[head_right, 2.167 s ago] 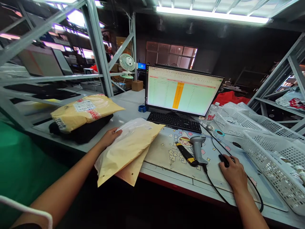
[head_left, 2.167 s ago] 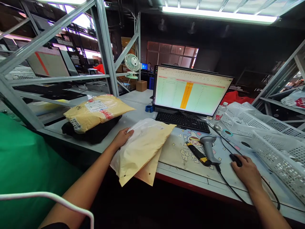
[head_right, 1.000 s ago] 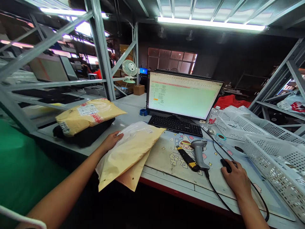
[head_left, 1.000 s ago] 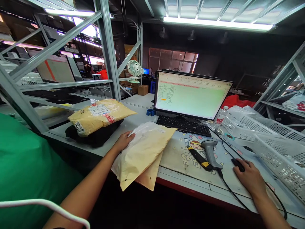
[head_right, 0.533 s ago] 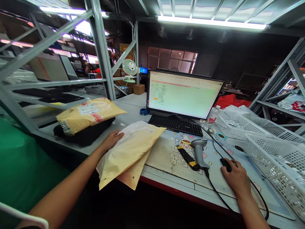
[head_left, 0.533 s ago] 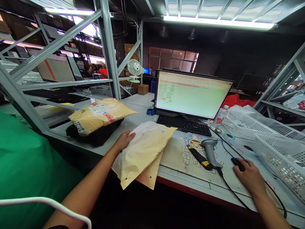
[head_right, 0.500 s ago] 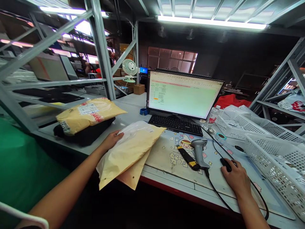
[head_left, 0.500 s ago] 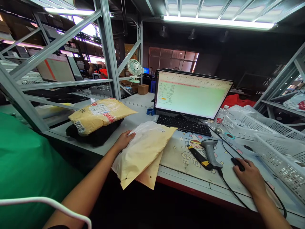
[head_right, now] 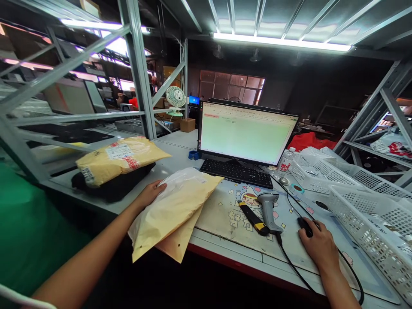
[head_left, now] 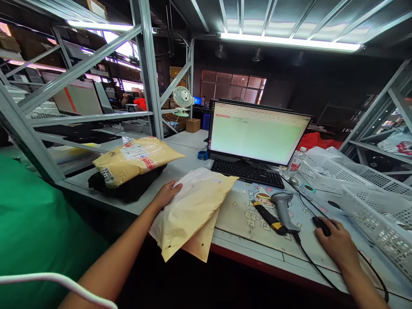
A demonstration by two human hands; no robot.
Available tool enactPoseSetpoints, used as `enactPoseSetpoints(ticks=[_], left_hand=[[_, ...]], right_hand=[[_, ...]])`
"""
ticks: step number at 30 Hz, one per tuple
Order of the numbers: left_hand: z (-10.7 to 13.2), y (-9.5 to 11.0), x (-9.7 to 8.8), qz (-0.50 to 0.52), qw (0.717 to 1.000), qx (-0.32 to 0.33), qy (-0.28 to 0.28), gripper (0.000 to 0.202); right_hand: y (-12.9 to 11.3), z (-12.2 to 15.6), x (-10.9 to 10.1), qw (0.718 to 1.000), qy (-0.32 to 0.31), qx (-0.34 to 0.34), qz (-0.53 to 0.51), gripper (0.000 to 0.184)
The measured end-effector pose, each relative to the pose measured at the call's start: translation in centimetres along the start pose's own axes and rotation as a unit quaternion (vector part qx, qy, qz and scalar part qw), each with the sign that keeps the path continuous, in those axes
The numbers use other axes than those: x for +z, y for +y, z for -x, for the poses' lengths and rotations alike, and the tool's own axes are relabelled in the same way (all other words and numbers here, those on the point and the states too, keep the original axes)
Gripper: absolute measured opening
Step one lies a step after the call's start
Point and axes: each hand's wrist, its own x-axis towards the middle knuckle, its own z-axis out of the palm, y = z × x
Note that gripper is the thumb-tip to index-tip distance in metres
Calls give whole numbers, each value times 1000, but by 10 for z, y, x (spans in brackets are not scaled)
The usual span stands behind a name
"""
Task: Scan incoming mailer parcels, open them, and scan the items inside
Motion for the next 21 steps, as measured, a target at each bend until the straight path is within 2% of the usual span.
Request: enactPoseSetpoints(ticks=[8,21], left_hand=[[-1,1,0,-15,1000,-1,1,109],[2,3,0,-2,1000,-1,3,106]], right_hand=[[0,0,3,1000,-10,10,5,74],[15,-7,18,999,-4,-27,-35,75]])
